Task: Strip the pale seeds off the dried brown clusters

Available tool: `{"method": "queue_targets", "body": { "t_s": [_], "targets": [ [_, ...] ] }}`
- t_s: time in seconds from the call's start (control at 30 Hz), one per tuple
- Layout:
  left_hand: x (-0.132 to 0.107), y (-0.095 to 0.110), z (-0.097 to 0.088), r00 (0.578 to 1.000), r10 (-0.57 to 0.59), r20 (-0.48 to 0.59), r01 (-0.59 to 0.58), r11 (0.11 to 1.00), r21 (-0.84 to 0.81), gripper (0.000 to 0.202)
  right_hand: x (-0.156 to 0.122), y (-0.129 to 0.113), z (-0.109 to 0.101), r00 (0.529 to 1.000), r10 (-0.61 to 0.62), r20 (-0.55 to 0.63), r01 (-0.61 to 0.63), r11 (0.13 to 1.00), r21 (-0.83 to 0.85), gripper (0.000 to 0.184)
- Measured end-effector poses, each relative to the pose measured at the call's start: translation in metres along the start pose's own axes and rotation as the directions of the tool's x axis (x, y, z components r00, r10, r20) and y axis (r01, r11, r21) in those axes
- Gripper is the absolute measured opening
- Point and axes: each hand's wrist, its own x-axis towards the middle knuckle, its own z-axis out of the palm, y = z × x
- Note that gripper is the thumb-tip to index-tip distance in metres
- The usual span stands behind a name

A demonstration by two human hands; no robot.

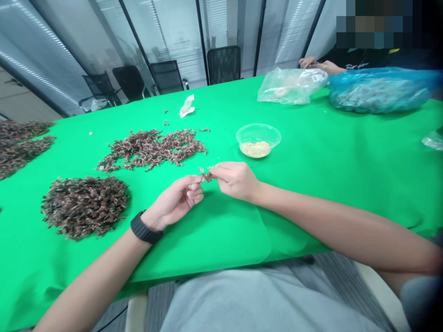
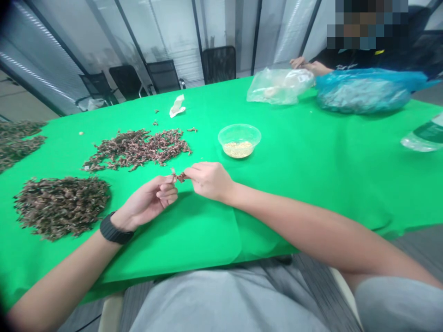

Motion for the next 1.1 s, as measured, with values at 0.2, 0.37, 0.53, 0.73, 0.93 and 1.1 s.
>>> {"method": "queue_targets", "body": {
  "t_s": [0.2, 0.37, 0.53, 0.73, 0.93, 1.1],
  "targets": [
    [0.0003, 0.0017, 0.0016, 1.000, -0.009, 0.000, 0.009, 0.999, -0.050, 0.016, 0.0024, 0.0025, -0.0046, 0.998, -0.057, 0.007, 0.057, 0.992, -0.116, 0.024],
    [0.0008, 0.0028, 0.0001, 1.000, -0.031, 0.003, 0.031, 0.996, -0.085, 0.016, 0.0045, 0.0046, -0.0073, 0.996, -0.088, 0.022, 0.091, 0.979, -0.181, 0.024],
    [0.0009, 0.0032, -0.0019, 0.999, -0.038, 0.002, 0.038, 0.995, -0.094, 0.018, 0.0049, 0.0055, -0.0085, 0.993, -0.117, 0.019, 0.118, 0.971, -0.208, 0.026],
    [0.0002, 0.0061, -0.0017, 0.999, -0.030, 0.012, 0.031, 0.994, -0.103, 0.014, 0.0034, 0.0071, -0.0081, 0.997, -0.070, 0.046, 0.076, 0.984, -0.160, 0.026],
    [-0.0027, 0.0072, -0.0027, 0.999, 0.035, 0.033, -0.035, 0.999, -0.002, 0.015, 0.0035, 0.0098, -0.0056, 0.998, 0.035, -0.044, -0.035, 0.999, 0.002, 0.025],
    [-0.0051, 0.0032, -0.0016, 0.992, 0.092, 0.091, -0.107, 0.979, 0.175, 0.025, 0.0033, 0.0074, -0.0024, 0.990, 0.111, -0.082, -0.096, 0.981, 0.166, 0.024]
  ]
}}
